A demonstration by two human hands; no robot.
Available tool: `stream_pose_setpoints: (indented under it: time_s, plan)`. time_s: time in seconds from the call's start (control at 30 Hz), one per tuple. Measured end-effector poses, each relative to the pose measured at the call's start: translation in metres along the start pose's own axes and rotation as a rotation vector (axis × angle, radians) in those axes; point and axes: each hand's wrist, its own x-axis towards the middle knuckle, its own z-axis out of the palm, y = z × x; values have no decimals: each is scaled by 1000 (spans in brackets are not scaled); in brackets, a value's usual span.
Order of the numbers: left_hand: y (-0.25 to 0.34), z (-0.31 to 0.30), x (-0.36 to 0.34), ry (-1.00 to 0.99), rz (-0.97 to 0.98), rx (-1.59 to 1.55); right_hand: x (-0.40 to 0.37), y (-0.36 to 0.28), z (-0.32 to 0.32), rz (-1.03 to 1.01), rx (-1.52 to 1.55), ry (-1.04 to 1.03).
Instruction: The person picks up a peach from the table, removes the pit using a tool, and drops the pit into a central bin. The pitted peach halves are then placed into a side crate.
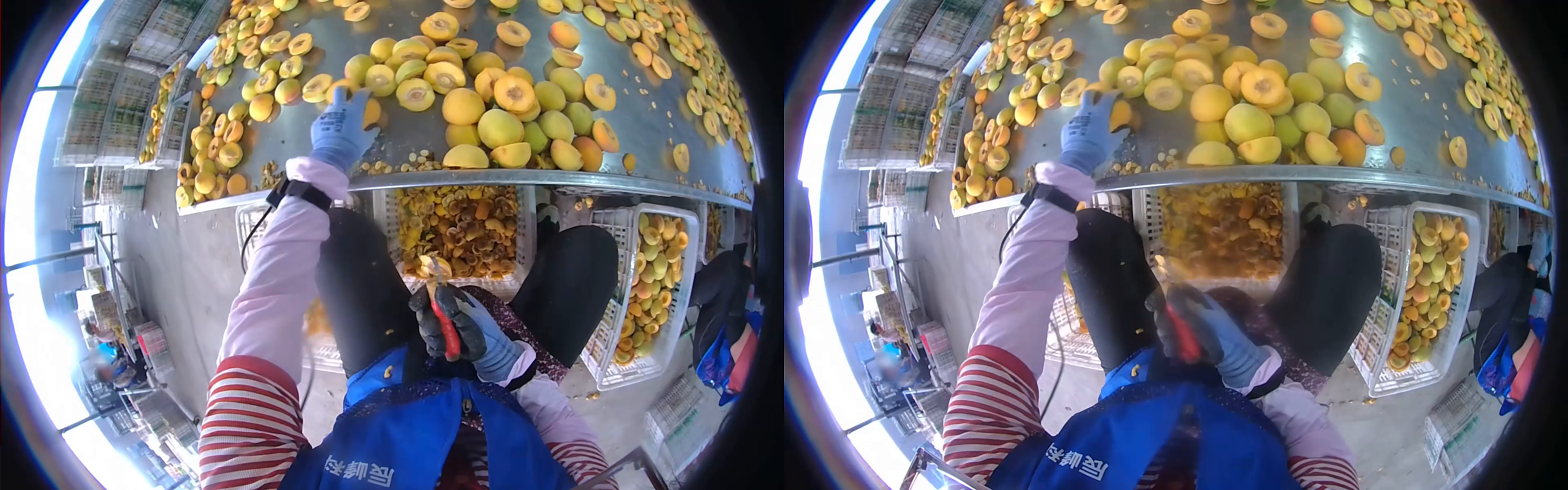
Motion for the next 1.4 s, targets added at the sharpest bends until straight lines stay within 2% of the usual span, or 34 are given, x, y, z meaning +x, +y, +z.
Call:
stream_pose_setpoints:
  time_s: [0.03, 0.1, 0.13, 0.2, 0.23, 0.3, 0.33, 0.37, 0.47, 0.5, 0.53, 0.57, 0.6, 0.63, 0.7, 0.77, 0.8, 0.87, 0.93, 1.0, 1.07, 1.1, 1.13, 1.2, 1.23, 1.3, 1.37, 1.4]
  plan:
    - [5, -6, 0, 60, 7, -13, 1, -5, 1, -34, -22, 35]
    - [5, 0, -16, -15, -6, -542, 2, -13, 4, -88, -64, 111]
    - [7, 2, -26, -51, -18, -807, -2, -22, 10, -109, -35, 36]
    - [48, -39, -72, -284, -290, -1489, -12, -37, 20, -184, -54, -120]
    - [68, -49, -95, -320, -300, -1636, -15, -42, 21, -244, -99, -202]
    - [93, -59, -133, -405, -319, -1898, 15, -40, 10, -208, -5, -1]
    - [98, -58, -142, -289, -330, -1893, 27, -31, 1, -189, 44, 100]
    - [104, -57, -151, -174, -339, -1879, 30, -25, -4, -198, 59, 42]
    - [115, -53, -170, -32, -459, -2266, 15, -8, 10, -401, -21, -65]
    - [118, -54, -173, 50, -331, -2069, 9, -10, 18, -431, 15, -104]
    - [120, -55, -176, 146, -234, -1865, 5, -13, 21, -484, -223, 6]
    - [117, -57, -180, 247, -26, -1283, 3, -17, 22, -532, -463, 117]
    - [118, -57, -182, 308, 98, -991, 0, -20, 23, -708, -873, 197]
    - [118, -57, -183, 402, 197, -699, -3, -24, 24, -888, -1266, 362]
    - [124, -54, -187, 547, 269, -718, 0, -18, 21, -944, -1117, 461]
    - [125, -57, -190, 341, 148, -1262, -8, -21, 28, -932, -1067, 596]
    - [121, -65, -192, 11, -32, -1764, -8, -20, 26, -963, -1105, 590]
    - [147, -62, -197, -42, -330, -1903, -5, -16, 21, -1022, -1175, 576]
    - [149, -49, -198, 36, -287, -1663, -8, -15, 18, -1071, -1310, 562]
    - [150, -49, -200, 120, -89, -1441, -16, -12, 13, -1092, -1458, 538]
    - [149, -49, -203, 23, -170, -1557, -30, -12, 24, -1094, -1551, 293]
    - [144, -48, -208, -126, -356, -1777, -27, -10, 20, -1147, -1560, 294]
    - [144, -50, -211, -284, -552, -1986, -26, -6, 16, -1099, -1409, 299]
    - [150, -57, -205, -112, -633, -2088, -23, 0, 12, -1001, -1113, 298]
    - [154, -59, -203, -23, -676, -2135, -33, -1, 15, -890, -935, 318]
    - [155, -36, -209, 305, -218, -1500, -41, -10, 18, -938, -1245, 455]
    - [154, -33, -212, 308, -83, -1250, -43, -9, 14, -923, -1544, 524]
    - [151, -38, -214, 178, -158, -1337, -42, -8, 14, -929, -1559, 522]
